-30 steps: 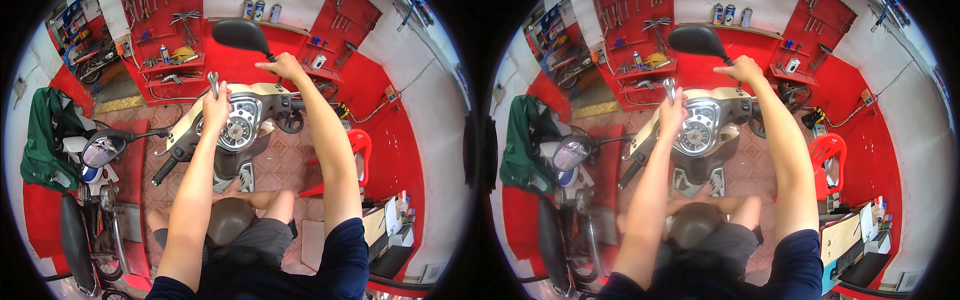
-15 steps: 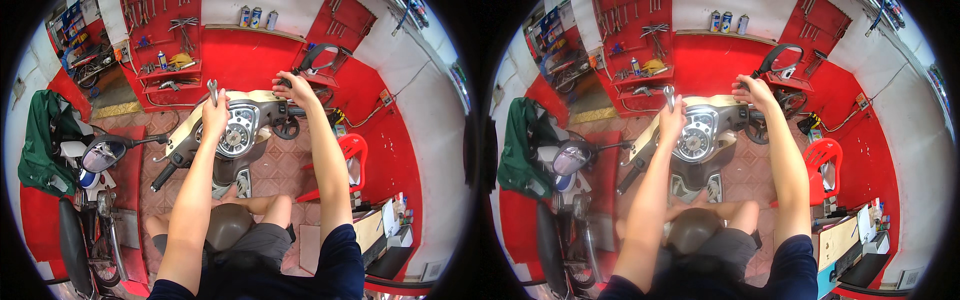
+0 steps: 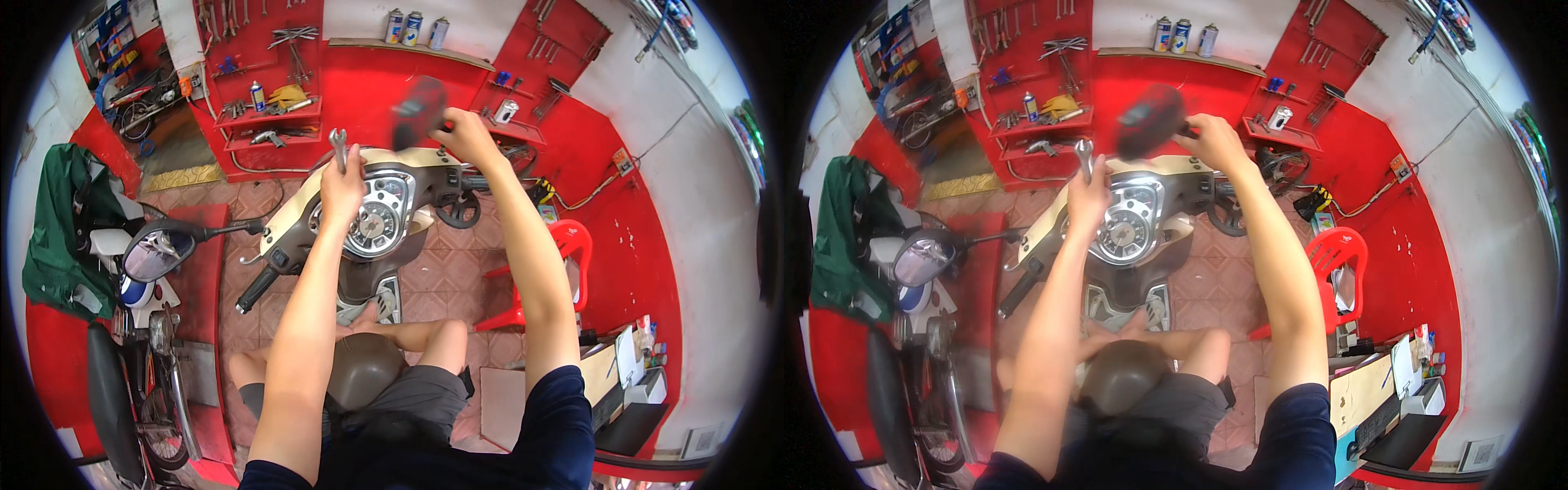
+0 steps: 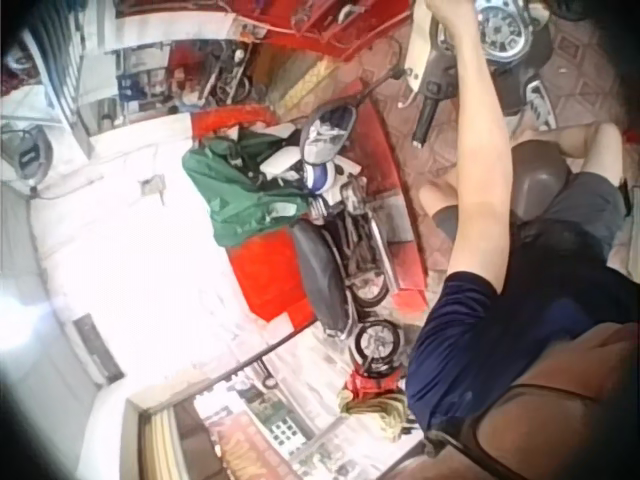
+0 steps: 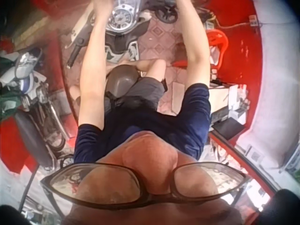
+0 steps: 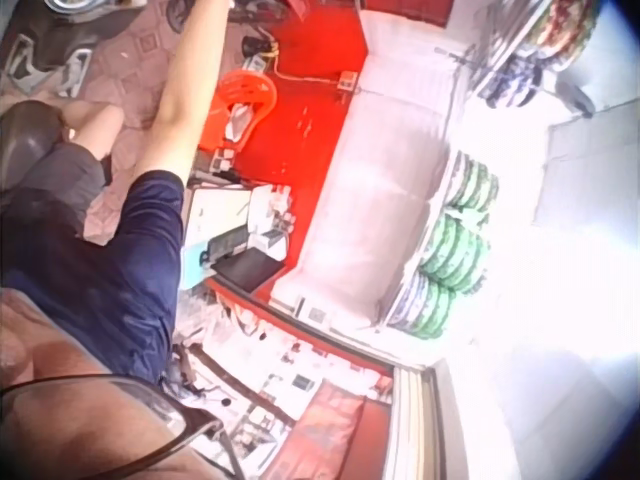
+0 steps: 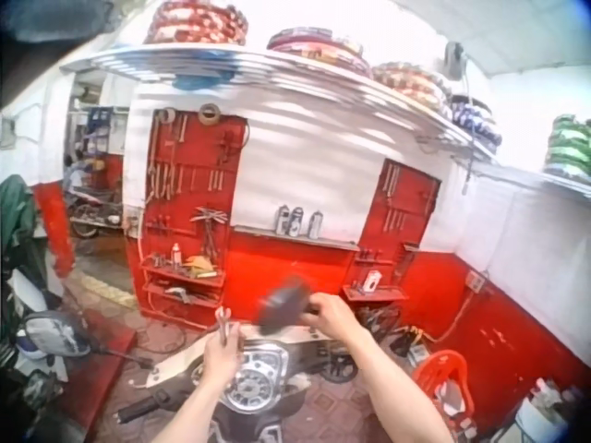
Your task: The person uses a wrench to tighten bolts on a motorcycle's mirror and bodywork while seated.
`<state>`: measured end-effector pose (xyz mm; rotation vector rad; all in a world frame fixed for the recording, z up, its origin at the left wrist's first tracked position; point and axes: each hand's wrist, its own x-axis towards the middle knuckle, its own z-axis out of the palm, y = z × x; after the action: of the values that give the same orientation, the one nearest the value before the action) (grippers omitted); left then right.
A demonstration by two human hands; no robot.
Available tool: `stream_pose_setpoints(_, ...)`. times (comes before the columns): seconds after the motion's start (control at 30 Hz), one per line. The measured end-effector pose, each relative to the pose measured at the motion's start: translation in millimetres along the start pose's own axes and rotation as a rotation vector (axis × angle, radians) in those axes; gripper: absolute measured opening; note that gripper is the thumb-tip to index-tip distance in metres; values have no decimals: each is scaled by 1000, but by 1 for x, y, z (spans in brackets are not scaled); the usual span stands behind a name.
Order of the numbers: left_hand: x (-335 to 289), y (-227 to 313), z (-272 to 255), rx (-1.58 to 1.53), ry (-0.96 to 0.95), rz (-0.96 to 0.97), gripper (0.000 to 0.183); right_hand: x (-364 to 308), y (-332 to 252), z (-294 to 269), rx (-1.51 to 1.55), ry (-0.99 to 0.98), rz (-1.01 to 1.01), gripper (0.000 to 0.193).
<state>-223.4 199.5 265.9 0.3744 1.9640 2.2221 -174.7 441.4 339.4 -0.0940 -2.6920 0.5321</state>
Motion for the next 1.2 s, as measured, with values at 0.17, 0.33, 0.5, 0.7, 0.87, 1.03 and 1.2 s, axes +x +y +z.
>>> stream_pose_setpoints(0.17,-1,5,8,-101,-26,-43,36,37,14,7,-52,46,156,33)
stream_pose_setpoints(0.33,1,2,6,-122,-47,-33,36,48,20,0,399,-149,765,43)
stream_pose_setpoints(0.5,0,1,5,-99,-35,-27,36,12,21,-13,626,29,798,47)
stream_pose_setpoints(0.7,0,1,5,-109,-54,-35,36,-32,32,5,762,314,539,32)
stream_pose_setpoints(0.87,0,3,2,-69,-49,-32,36,-44,14,23,767,502,312,24)
stream_pose_setpoints(1.03,0,2,4,-55,-44,-11,38,-30,19,33,505,618,28,24)
stream_pose_setpoints(1.2,2,-2,-1,4,-10,37,37,-14,-3,29,-209,469,-140,19)
